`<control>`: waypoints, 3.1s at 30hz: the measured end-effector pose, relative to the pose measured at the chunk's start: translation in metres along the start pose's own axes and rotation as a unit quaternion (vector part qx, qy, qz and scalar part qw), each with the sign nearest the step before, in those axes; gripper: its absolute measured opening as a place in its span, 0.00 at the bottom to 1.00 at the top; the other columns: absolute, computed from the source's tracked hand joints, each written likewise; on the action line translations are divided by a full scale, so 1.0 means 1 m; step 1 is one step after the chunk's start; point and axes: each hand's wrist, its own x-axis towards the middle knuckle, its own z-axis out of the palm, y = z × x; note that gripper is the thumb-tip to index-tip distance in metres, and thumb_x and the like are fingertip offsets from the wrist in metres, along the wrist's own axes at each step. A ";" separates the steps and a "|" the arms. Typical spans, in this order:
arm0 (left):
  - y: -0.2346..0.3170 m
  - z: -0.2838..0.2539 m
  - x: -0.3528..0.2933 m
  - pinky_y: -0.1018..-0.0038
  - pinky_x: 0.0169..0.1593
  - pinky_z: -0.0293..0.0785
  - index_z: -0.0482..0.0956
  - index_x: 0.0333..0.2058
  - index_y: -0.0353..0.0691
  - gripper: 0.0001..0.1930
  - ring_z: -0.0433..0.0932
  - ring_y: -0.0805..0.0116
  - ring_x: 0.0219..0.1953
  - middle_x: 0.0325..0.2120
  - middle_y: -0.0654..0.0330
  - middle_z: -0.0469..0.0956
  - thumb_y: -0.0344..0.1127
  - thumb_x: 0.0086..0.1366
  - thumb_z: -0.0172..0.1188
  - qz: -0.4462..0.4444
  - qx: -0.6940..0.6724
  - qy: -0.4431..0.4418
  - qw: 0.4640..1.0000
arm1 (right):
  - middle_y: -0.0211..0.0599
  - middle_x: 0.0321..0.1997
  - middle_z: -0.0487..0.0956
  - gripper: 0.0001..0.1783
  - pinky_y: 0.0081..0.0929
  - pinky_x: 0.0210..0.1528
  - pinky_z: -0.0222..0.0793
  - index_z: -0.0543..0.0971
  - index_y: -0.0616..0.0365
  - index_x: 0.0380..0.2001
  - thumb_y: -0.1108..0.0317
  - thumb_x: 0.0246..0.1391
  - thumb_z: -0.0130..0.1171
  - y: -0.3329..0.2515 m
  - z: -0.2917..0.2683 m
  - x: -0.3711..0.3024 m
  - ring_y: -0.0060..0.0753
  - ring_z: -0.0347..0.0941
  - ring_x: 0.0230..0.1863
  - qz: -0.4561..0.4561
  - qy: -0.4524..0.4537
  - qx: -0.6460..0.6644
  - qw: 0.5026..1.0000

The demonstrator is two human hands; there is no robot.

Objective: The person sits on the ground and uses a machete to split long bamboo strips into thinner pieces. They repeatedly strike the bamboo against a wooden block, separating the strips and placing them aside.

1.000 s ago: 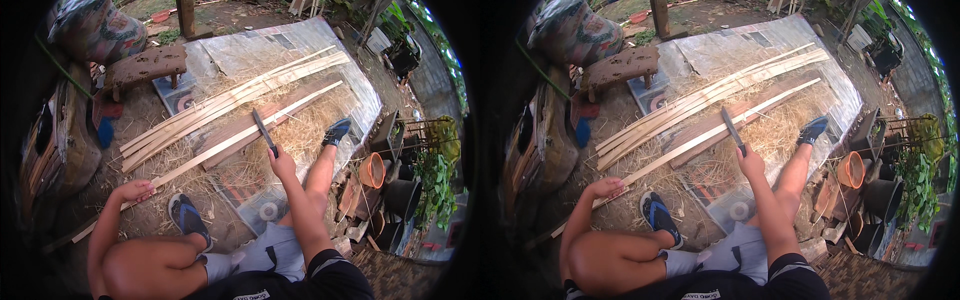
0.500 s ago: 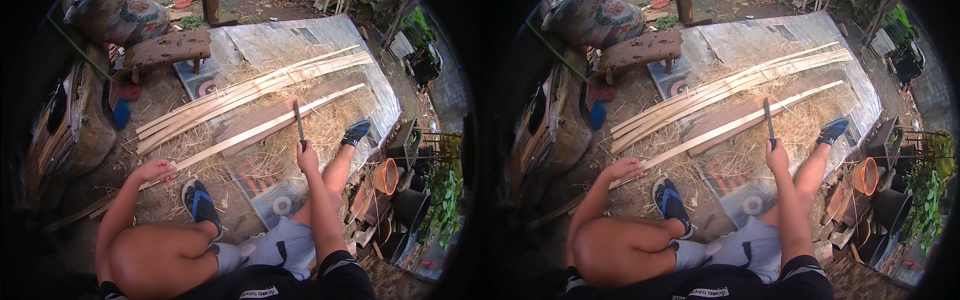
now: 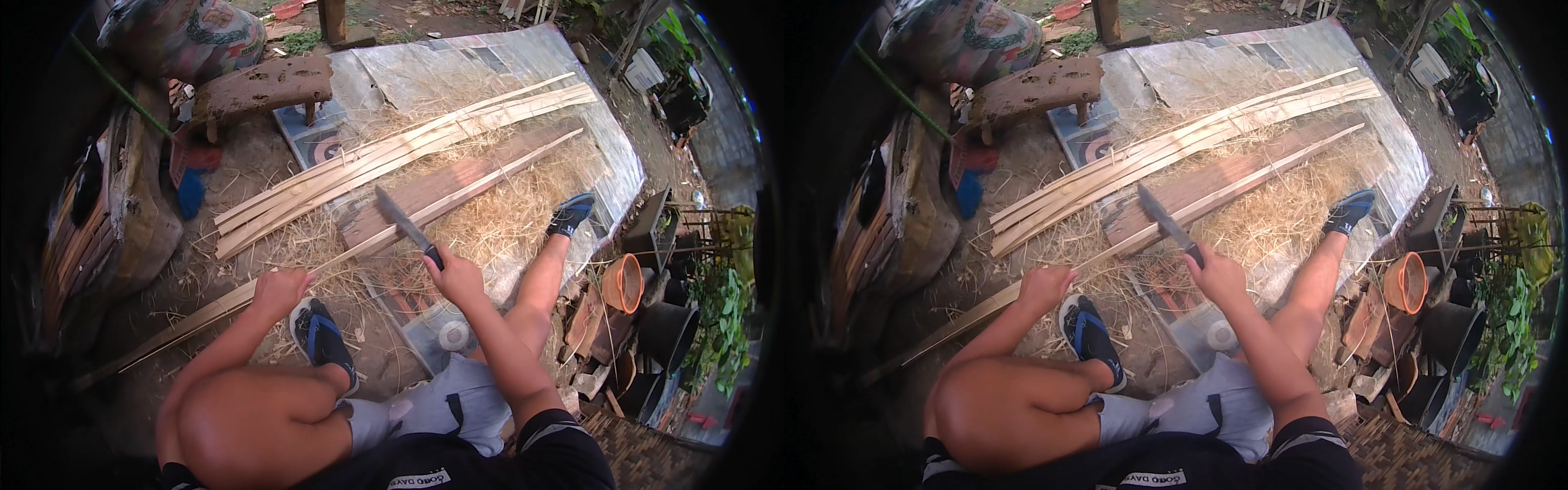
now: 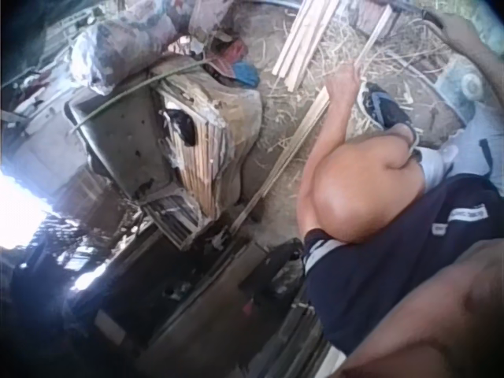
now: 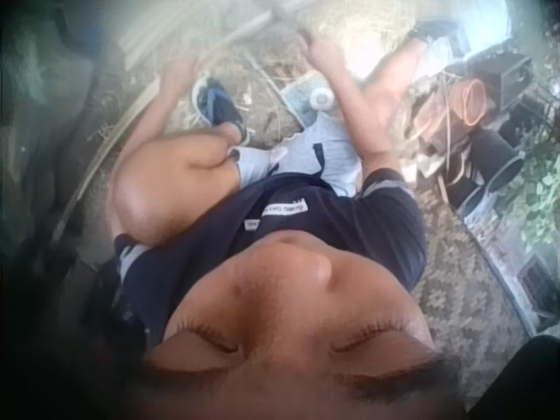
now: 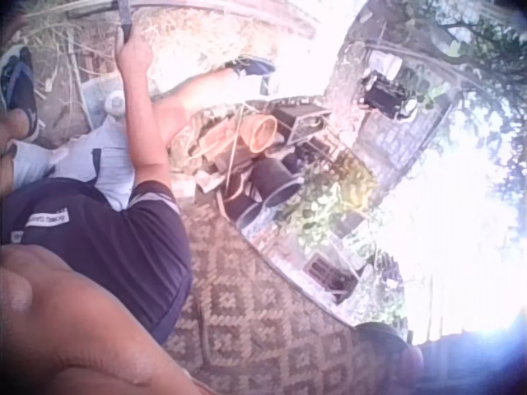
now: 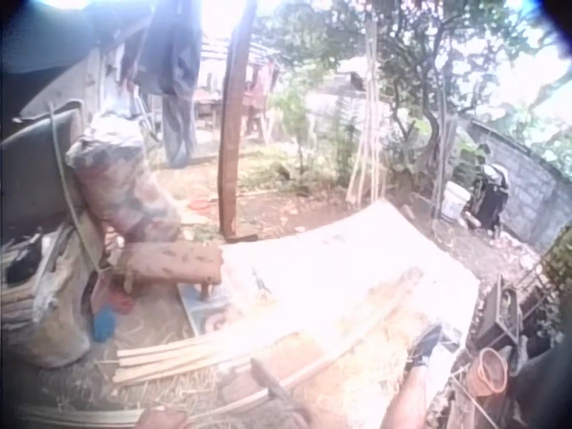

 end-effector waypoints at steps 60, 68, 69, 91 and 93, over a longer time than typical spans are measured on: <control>-0.017 -0.005 0.023 0.79 0.23 0.62 0.75 0.31 0.40 0.26 0.63 0.80 0.18 0.19 0.69 0.68 0.55 0.79 0.42 -0.263 -0.427 -0.367 0.784 | 0.46 0.26 0.83 0.28 0.48 0.28 0.77 0.72 0.43 0.59 0.38 0.65 0.53 -0.013 0.037 -0.020 0.55 0.82 0.27 -0.024 -0.014 0.014 1.000; -0.071 -0.011 0.001 0.77 0.25 0.67 0.75 0.34 0.38 0.24 0.69 0.77 0.20 0.20 0.66 0.72 0.53 0.79 0.45 -0.251 -0.443 -0.380 0.772 | 0.55 0.32 0.84 0.26 0.56 0.39 0.76 0.73 0.49 0.57 0.42 0.68 0.49 0.068 -0.006 0.012 0.63 0.82 0.37 0.195 0.073 0.038 0.977; -0.068 -0.012 0.002 0.77 0.26 0.69 0.76 0.34 0.37 0.24 0.72 0.77 0.21 0.21 0.65 0.74 0.53 0.79 0.46 -0.243 -0.440 -0.370 0.781 | 0.56 0.32 0.84 0.27 0.56 0.39 0.76 0.73 0.49 0.58 0.42 0.68 0.50 0.067 -0.004 0.010 0.63 0.82 0.37 0.165 0.065 0.025 0.984; 0.004 -0.002 0.020 0.48 0.39 0.76 0.82 0.31 0.41 0.23 0.81 0.40 0.33 0.27 0.45 0.82 0.50 0.76 0.46 -0.093 -0.042 -0.156 0.983 | 0.53 0.29 0.83 0.27 0.54 0.34 0.77 0.74 0.48 0.54 0.38 0.67 0.49 -0.032 0.005 -0.023 0.59 0.83 0.32 -0.071 -0.093 0.016 0.993; 0.013 -0.008 0.018 0.48 0.39 0.76 0.83 0.31 0.40 0.23 0.81 0.40 0.32 0.26 0.45 0.82 0.50 0.76 0.46 -0.089 -0.041 -0.134 0.986 | 0.51 0.28 0.83 0.29 0.54 0.33 0.78 0.74 0.48 0.55 0.37 0.66 0.50 -0.048 0.004 -0.039 0.58 0.83 0.31 -0.169 -0.091 -0.010 0.981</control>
